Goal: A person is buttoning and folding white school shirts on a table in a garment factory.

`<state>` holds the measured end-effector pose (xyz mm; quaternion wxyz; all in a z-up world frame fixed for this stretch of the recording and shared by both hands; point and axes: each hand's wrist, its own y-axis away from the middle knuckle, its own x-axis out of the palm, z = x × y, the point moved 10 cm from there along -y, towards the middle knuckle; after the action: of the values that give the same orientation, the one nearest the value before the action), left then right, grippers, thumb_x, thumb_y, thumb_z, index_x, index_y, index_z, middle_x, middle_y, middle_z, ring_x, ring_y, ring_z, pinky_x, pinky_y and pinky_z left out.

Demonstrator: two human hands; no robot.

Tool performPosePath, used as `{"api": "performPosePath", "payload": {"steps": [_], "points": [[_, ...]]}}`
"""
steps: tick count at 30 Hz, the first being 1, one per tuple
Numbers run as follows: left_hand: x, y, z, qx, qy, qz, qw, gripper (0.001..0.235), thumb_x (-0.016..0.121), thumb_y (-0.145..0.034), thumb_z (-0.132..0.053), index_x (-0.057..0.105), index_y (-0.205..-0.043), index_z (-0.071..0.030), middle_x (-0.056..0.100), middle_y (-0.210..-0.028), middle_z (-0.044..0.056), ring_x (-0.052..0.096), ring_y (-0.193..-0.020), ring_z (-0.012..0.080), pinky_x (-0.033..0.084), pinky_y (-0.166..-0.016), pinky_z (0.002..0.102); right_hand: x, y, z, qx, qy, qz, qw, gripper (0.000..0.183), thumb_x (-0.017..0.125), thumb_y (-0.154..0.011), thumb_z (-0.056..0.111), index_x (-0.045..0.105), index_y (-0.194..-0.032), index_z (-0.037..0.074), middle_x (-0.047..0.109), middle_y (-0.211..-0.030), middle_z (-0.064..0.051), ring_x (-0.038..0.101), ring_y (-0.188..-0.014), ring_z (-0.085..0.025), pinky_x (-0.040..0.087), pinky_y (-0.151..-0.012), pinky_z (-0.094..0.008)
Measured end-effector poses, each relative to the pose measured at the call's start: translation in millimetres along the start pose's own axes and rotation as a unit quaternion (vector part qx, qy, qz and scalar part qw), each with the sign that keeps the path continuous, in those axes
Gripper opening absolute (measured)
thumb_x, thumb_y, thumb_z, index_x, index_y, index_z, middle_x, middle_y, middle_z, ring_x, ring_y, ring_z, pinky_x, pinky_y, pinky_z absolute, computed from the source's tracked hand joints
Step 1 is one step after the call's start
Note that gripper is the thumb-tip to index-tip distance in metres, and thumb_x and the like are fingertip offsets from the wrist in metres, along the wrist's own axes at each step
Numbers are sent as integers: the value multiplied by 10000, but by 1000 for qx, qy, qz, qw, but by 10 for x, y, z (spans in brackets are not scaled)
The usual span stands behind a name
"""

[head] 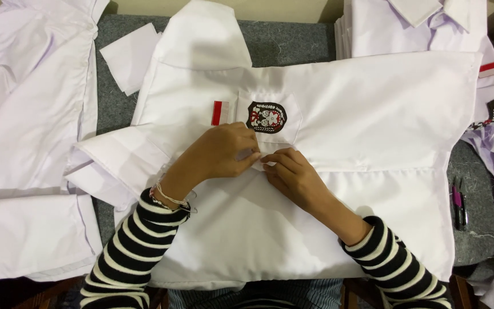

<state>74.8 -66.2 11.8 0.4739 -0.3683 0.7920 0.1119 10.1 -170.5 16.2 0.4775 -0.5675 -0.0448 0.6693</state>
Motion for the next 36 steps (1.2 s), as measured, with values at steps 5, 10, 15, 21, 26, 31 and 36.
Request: {"api": "performPosePath", "payload": {"steps": [5,10,15,21,26,31,36], "points": [[0,-18,-27,13,-41,-4,999,165,705,-874,-271,754,-924,-122,731,-978,44,676,-1008,240,544,-905,426,71,37,37,-34,70,8,997,99,683,-948,85,657,-863,41,712,-951,-84,662,-920,-283,434,-768,-373],[18,-21,-39,16,-51,3,999,183,704,-869,-257,751,-973,-115,718,-1023,52,656,-1071,244,526,-967,454,63,17,81,-53,132,13,990,86,665,-940,69,638,-859,69,709,-910,-64,658,-912,-250,403,-785,-376],[19,-56,30,11,-14,-3,1000,190,604,-960,-189,705,-1090,-92,669,-1148,71,614,-1147,279,499,-994,502,-44,-102,190,-106,91,84,987,60,616,-984,71,672,-966,62,696,-1015,-104,635,-1025,-300,424,-805,-366],[-37,38,263,-47,-85,-15,995,412,548,-1004,-394,597,-1312,-125,454,-1457,98,393,-1382,349,318,-1145,597,-218,-177,276,-132,47,84,987,92,611,-1006,75,692,-987,37,710,-1047,-133,650,-1049,-319,460,-825,-366],[41,67,434,-100,-112,-28,988,588,457,-1026,-580,434,-1499,-233,297,-1609,117,237,-1525,339,85,-1204,634,-233,-189,111,-38,16,133,990,134,726,-934,230,765,-992,116,707,-1139,-82,615,-1116,-290,437,-859,-384],[25,51,444,-135,-106,13,985,681,408,-990,-684,398,-1526,-264,248,-1659,109,176,-1556,308,20,-1228,609,-371,-137,-204,-14,-60,113,992,160,742,-929,304,782,-963,153,676,-1162,-46,617,-1104,-268,465,-822,-386],[-54,166,380,-134,-59,-11,989,574,290,-1063,-592,332,-1551,-292,293,-1621,88,231,-1532,342,109,-1210,665,-1035,127,-999,136,65,-7,988,128,768,-975,172,731,-1009,55,715,-965,-132,666,-949,-356,516,-875,-411]]}}
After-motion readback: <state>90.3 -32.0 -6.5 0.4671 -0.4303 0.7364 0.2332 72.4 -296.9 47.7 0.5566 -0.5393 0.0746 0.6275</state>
